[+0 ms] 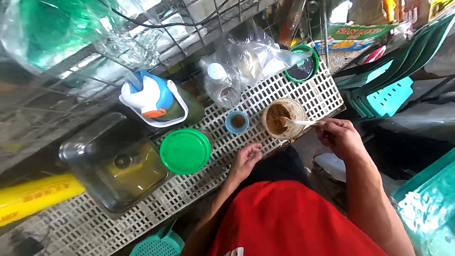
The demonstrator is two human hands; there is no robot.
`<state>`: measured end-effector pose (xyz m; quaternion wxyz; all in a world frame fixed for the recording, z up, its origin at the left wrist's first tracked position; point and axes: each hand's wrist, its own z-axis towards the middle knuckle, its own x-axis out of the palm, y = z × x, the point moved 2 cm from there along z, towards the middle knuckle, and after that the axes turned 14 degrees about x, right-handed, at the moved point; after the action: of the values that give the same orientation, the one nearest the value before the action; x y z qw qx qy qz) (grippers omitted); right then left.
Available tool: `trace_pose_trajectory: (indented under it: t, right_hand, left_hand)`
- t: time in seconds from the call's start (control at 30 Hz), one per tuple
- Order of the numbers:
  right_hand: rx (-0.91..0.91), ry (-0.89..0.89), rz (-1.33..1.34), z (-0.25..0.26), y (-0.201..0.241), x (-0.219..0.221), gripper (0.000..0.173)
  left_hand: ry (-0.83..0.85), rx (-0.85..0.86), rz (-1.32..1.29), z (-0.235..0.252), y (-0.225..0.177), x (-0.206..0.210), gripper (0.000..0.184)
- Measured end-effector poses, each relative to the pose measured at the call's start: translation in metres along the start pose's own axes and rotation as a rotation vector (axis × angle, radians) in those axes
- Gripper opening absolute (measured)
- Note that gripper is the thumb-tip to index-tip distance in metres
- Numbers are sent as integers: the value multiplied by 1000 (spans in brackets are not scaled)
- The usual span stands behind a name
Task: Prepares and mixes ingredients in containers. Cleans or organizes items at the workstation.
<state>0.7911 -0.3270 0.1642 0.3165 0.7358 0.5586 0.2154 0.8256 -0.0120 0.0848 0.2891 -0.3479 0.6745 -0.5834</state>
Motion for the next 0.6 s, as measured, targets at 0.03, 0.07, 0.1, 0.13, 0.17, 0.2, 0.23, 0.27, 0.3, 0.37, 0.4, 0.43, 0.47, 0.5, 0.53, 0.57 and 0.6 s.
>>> trace_pose_trajectory:
  t: [0.03,0.07,0.1,0.13,0.17,0.2,0.23,0.27,0.3,0.37,0.4,0.43,0.47,0.5,0.53,0.57,0.6]
  right_hand:
    - [-23,18,25,-3,2,2,31]
    - [-48,41,41,-6,5,6,31]
    - [-76,69,53,-9,8,11,31]
    - [-106,97,67,-11,12,18,31]
    - [-132,125,74,-11,16,26,31]
    - [-153,152,76,-12,19,35,30]
    - [-175,169,69,-12,21,44,30]
    - [-203,181,51,-11,23,54,28]
    - [-239,188,20,-9,25,63,27]
    - [-337,175,-74,-6,27,80,23]
    - [-390,152,-141,-5,28,88,23]
    - [-445,114,-228,-5,29,96,22]
    - [-513,72,-340,-5,28,104,22]
    - [-592,29,-477,-3,27,112,23]
    - [-676,-1,-629,0,23,119,24]
    - [-748,-27,-787,5,18,127,25]
    - [-802,-46,-929,10,12,134,25]
  left_hand:
    - [-15,8,28,-5,3,-3,26]
    - [-29,12,46,-10,6,-6,24]
    - [-45,11,54,-14,8,-7,22]
    - [-61,5,55,-16,9,-9,22]
    - [-68,-1,52,-18,9,-10,24]
    - [-72,-9,54,-19,8,-11,28]
    - [-79,-21,50,-20,7,-11,34]
    - [-94,-22,40,-21,7,-12,38]
    - [-113,-19,26,-21,8,-12,40]
    - [-149,-7,-7,-22,10,-12,42]
    - [-161,-1,-26,-22,10,-12,42]
    - [-171,1,-42,-22,9,-13,42]
    - [-179,0,-51,-22,8,-14,42]
    - [-185,0,-51,-23,6,-15,41]
    - [-191,-3,-47,-23,5,-16,40]
    - [-190,-4,-45,-24,5,-18,39]
    - [-189,-8,-39,-26,6,-18,38]
